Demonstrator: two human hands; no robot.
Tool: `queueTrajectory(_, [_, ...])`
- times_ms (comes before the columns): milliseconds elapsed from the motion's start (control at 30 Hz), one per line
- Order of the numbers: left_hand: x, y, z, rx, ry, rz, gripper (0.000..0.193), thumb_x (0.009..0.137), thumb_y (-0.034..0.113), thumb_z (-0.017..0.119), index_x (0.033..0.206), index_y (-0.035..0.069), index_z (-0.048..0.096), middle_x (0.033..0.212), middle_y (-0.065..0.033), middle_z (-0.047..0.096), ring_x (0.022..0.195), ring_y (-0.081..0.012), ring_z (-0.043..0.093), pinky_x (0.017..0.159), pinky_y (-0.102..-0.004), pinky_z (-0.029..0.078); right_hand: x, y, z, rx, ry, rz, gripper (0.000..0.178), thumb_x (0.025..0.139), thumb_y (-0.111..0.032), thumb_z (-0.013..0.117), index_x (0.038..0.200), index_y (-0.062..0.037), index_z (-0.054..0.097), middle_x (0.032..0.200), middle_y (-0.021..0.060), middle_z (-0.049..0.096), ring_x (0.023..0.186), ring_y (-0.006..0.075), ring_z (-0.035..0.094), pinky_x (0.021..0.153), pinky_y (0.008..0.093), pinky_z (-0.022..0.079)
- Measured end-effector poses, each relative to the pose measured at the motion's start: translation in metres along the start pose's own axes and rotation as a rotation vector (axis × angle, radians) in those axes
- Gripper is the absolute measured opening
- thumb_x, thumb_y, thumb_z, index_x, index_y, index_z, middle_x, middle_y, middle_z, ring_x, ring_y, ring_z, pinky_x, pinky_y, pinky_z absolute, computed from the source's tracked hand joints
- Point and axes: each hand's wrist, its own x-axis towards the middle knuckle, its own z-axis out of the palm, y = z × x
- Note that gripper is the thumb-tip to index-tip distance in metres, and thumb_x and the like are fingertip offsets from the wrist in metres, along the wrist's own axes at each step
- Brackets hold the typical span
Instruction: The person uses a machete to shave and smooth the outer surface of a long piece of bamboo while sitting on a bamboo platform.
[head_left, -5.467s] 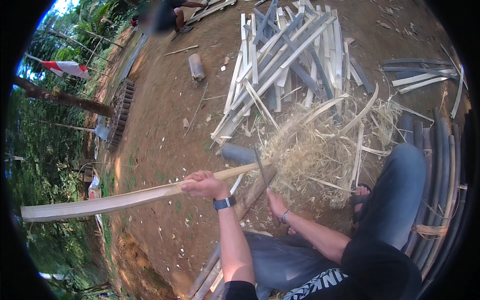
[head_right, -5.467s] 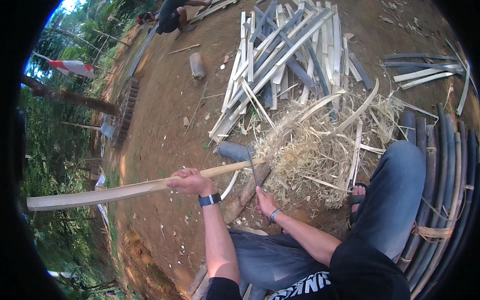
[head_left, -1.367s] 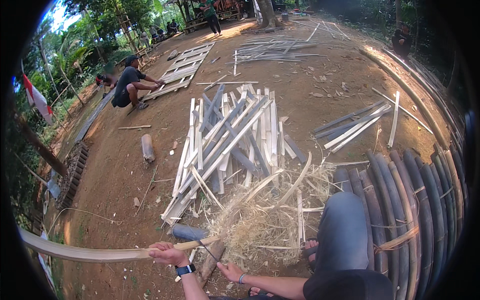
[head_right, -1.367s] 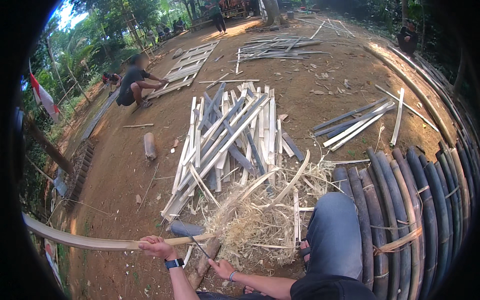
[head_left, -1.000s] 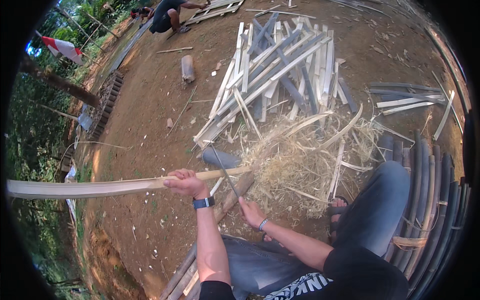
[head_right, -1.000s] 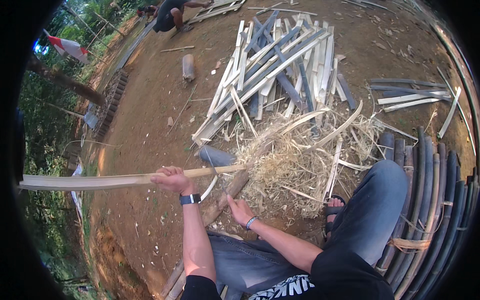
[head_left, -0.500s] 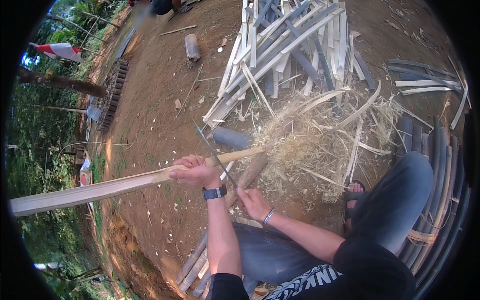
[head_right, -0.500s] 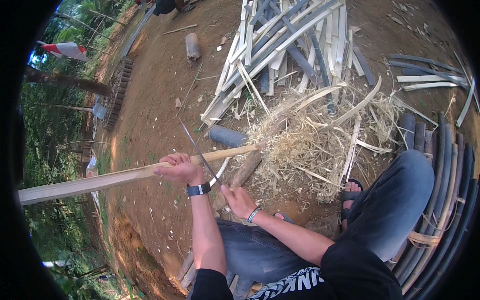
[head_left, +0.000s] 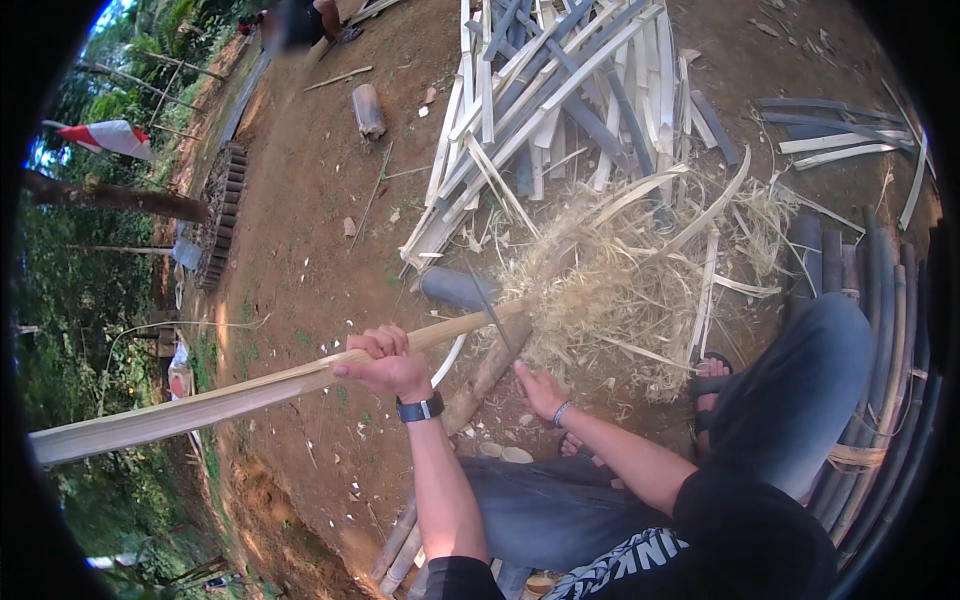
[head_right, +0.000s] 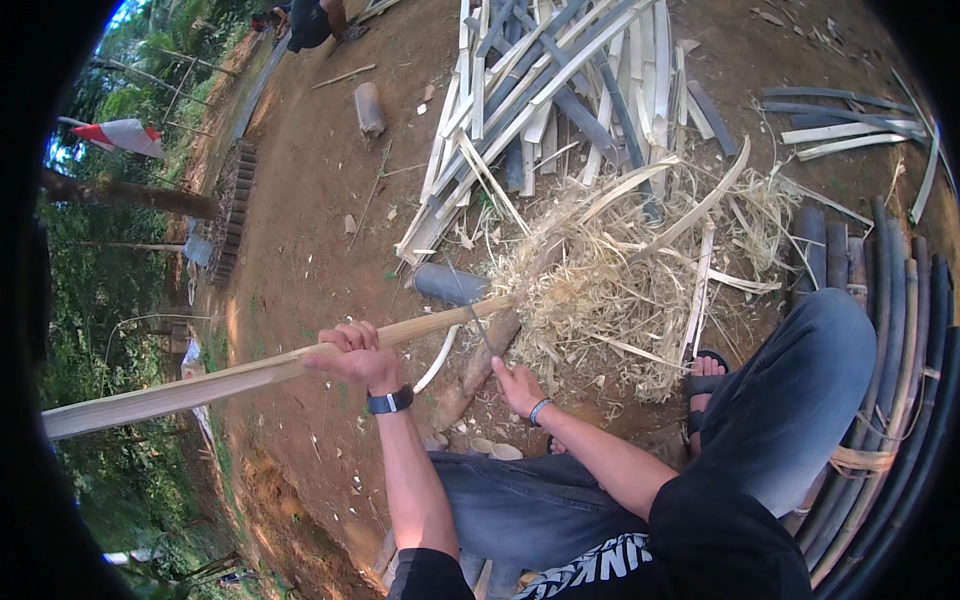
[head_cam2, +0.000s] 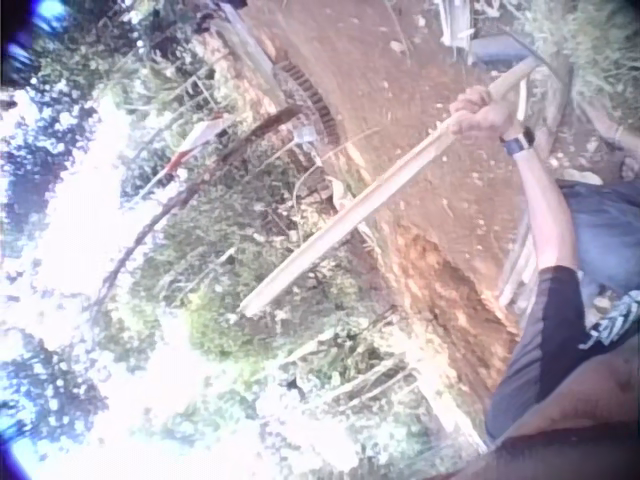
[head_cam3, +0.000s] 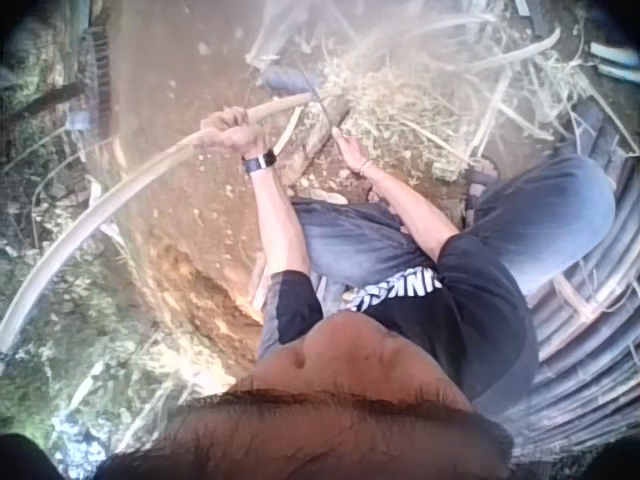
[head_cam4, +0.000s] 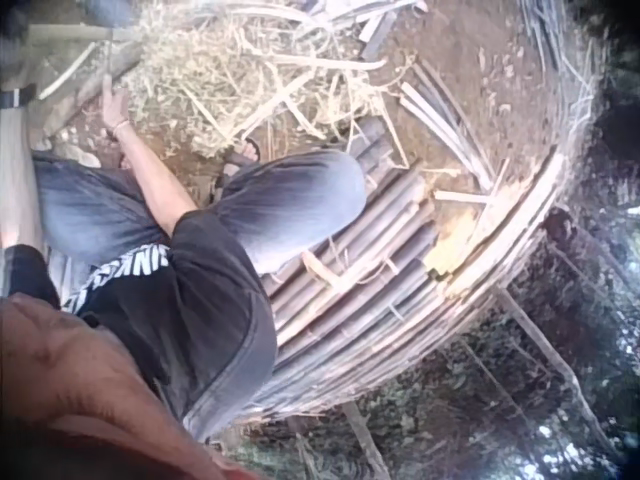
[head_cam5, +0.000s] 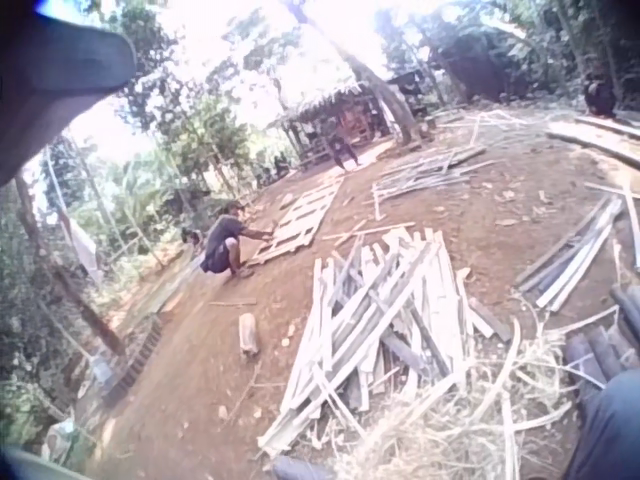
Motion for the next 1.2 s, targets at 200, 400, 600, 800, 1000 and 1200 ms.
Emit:
queueTrajectory(200, [0.004, 0.003, -0.018, -0.097, -0.277, -0.109, 0.071, 0.08, 0.082, 0.022, 0.06, 0.014, 0.023, 0.048, 0.0038, 0.018, 0.043, -0.0101, 0.015, 0.043, -0.0259, 0.016, -0.014, -0.033, 0.011, -0.244, -0.114, -0.173, 0.068, 0.092, -0.066, 0.031, 0.048, -0.0147, 0.039, 0.041, -0.0029, 0.035, 0.037, 0.0113, 0.038, 0.041, 0.0348, 0.036])
queueTrajectory(400, [0.007, 0.006, -0.01, -0.114, -0.322, -0.129, 0.073, 0.076, 0.085, 0.02, 0.059, 0.013, 0.022, 0.048, 0.0039, 0.018, 0.043, -0.0105, 0.015, 0.044, -0.0261, 0.016, 0.006, 0.005, -0.01, -0.329, -0.015, -0.132, 0.069, 0.092, -0.064, 0.035, 0.047, -0.0123, 0.039, 0.041, -0.0015, 0.036, 0.037, 0.0121, 0.039, 0.039, 0.0336, 0.034])
queueTrajectory(600, [-0.003, 0.004, -0.012, -0.097, -0.424, -0.111, 0.071, 0.078, 0.083, 0.019, 0.058, 0.015, 0.023, 0.048, 0.004, 0.017, 0.043, -0.0106, 0.015, 0.044, -0.0267, 0.017, -0.002, -0.027, 0.005, -0.121, -0.057, -0.083, 0.071, 0.092, -0.065, 0.035, 0.045, -0.0118, 0.039, 0.041, -0.0011, 0.038, 0.039, 0.0117, 0.042, 0.039, 0.0343, 0.034])
queueTrajectory(800, [0.001, 0.008, -0.002, -0.084, -0.438, -0.09, 0.071, 0.079, 0.082, 0.019, 0.059, 0.014, 0.024, 0.048, 0.004, 0.017, 0.043, -0.0108, 0.015, 0.044, -0.027, 0.018, 0.022, 0.015, -0.027, -0.336, 0.069, -0.144, 0.071, 0.091, -0.065, 0.037, 0.044, -0.0113, 0.041, 0.04, 0.0011, 0.04, 0.036, 0.014, 0.039, 0.04, 0.0342, 0.034])
queueTrajectory(1000, [-0.007, 0.005, -0.005, -0.102, -0.482, -0.107, 0.072, 0.077, 0.084, 0.019, 0.058, 0.014, 0.023, 0.047, 0.0039, 0.018, 0.043, -0.0107, 0.015, 0.044, -0.027, 0.018, 0.006, -0.026, -0.006, -0.167, -0.027, -0.057, 0.073, 0.09, -0.065, 0.037, 0.044, -0.01, 0.042, 0.041, 0.0026, 0.042, 0.037, 0.0161, 0.045, 0.042, 0.0354, 0.039])
queueTrajectory(1200, [-0.006, 0.01, 0.004, -0.163, -0.568, -0.117, 0.076, 0.071, 0.086, 0.033, 0.056, 0.012, 0.023, 0.046, 0.0041, 0.019, 0.041, -0.0109, 0.016, 0.043, -0.0289, 0.016, 0.012, -0.005, -0.019, -0.25, 0.04, -0.124, 0.072, 0.09, -0.067, 0.036, 0.045, -0.0107, 0.044, 0.041, 0.0011, 0.041, 0.037, 0.0148, 0.045, 0.041, 0.0342, 0.038])
